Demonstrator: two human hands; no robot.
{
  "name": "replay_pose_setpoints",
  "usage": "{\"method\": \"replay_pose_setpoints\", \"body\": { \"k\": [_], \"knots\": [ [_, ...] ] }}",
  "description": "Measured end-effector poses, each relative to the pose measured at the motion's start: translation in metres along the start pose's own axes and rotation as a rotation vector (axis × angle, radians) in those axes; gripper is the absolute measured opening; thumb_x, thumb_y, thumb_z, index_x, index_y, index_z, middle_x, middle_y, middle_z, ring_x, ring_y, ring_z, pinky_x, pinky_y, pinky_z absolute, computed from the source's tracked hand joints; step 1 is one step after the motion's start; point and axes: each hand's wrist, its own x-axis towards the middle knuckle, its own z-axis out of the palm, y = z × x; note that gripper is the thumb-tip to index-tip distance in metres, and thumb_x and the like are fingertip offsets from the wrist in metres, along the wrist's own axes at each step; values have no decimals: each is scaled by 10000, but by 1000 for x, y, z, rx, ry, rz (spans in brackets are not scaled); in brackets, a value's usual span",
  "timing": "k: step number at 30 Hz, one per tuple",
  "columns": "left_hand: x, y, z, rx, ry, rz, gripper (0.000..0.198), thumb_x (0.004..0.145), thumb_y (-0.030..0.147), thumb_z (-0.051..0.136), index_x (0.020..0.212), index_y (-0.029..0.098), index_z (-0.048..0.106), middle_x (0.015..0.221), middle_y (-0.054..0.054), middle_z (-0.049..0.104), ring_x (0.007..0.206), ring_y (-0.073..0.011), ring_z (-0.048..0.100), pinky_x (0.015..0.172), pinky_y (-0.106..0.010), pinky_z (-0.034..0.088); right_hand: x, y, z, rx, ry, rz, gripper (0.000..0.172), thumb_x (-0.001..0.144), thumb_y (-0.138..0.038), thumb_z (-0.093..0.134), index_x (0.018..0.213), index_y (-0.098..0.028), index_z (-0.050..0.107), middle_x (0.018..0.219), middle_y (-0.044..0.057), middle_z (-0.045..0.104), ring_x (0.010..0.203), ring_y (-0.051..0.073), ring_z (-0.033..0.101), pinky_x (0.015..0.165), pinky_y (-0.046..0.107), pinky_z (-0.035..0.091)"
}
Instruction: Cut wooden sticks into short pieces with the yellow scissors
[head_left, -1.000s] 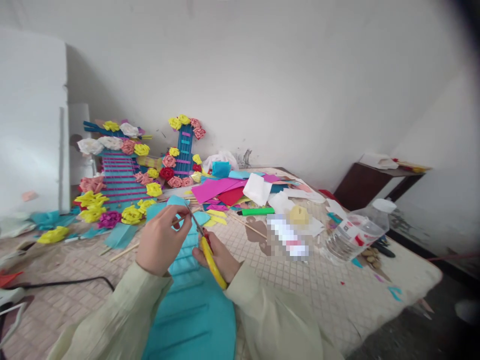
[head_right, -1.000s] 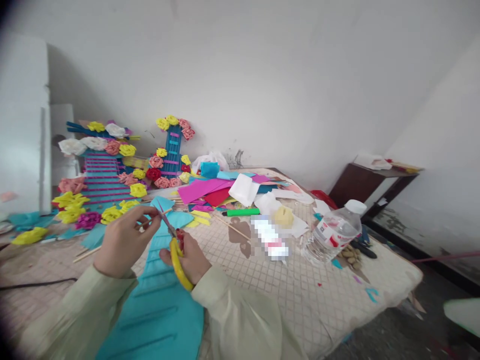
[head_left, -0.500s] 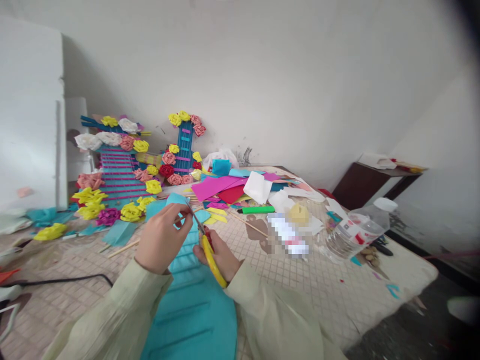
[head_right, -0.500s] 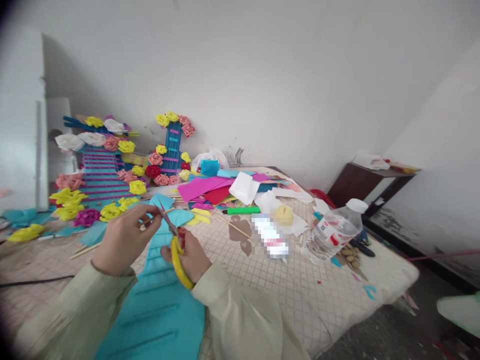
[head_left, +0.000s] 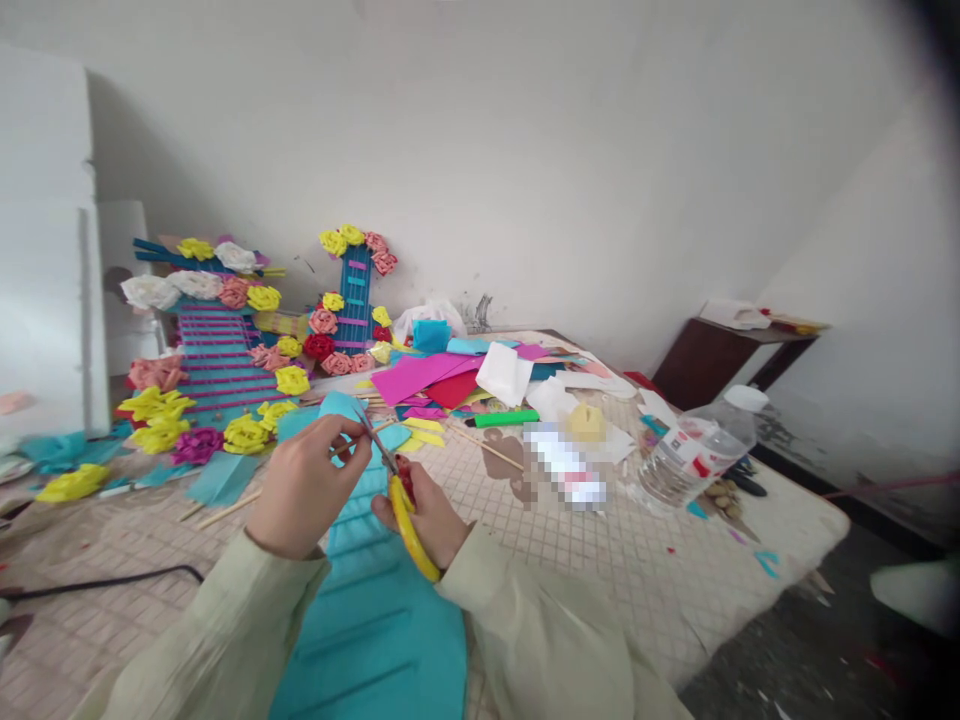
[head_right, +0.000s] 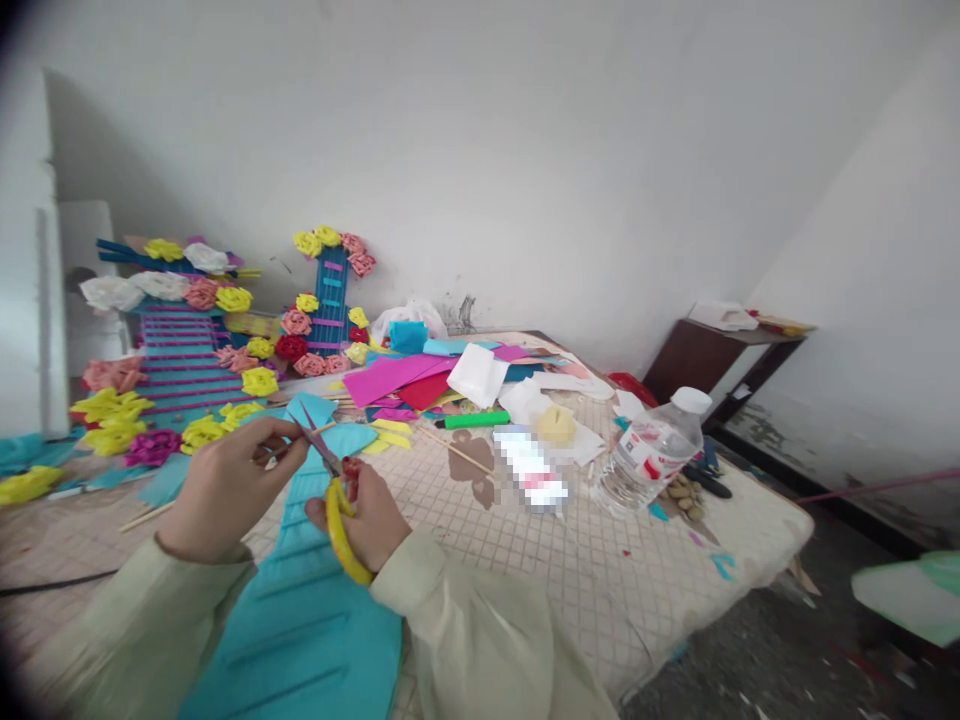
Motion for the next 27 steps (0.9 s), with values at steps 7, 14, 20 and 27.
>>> {"method": "replay_pose_setpoints", "body": {
  "k": [7,14,20,27],
  "knots": [
    [-3,1,0,-5,-21,-58,257,730,413,485,656,203,613,557,-5,604,507,-154,559,513,-271,387,-1,-1,2,-54,-5,91,351,669,-335,687,796,-220,381,705,-56,405,626,118,384,594,271,334],
    [-3,4,-1,-27,-14,-52,251,726,403,477,660,201,610,588,-10,623,544,-159,585,550,-274,422,0,8,2,-100,-33,101,342,563,-113,629,749,-232,368,642,-74,420,581,112,416,527,234,307],
    [-1,5,-7,-44,-60,6,225,737,393,475,708,209,600,598,0,621,539,-151,578,540,-264,425,2,7,-2,-77,-20,81,315,558,-122,612,773,-222,405,671,-64,441,606,112,437,557,237,362],
    [-3,5,-11,110,-75,136,271,851,404,422,848,216,617,746,-10,679,540,-151,599,492,-262,393,2,2,-6,-10,-44,76,293,565,-112,612,744,-226,409,636,-64,432,573,116,434,511,235,321]
  ]
}}
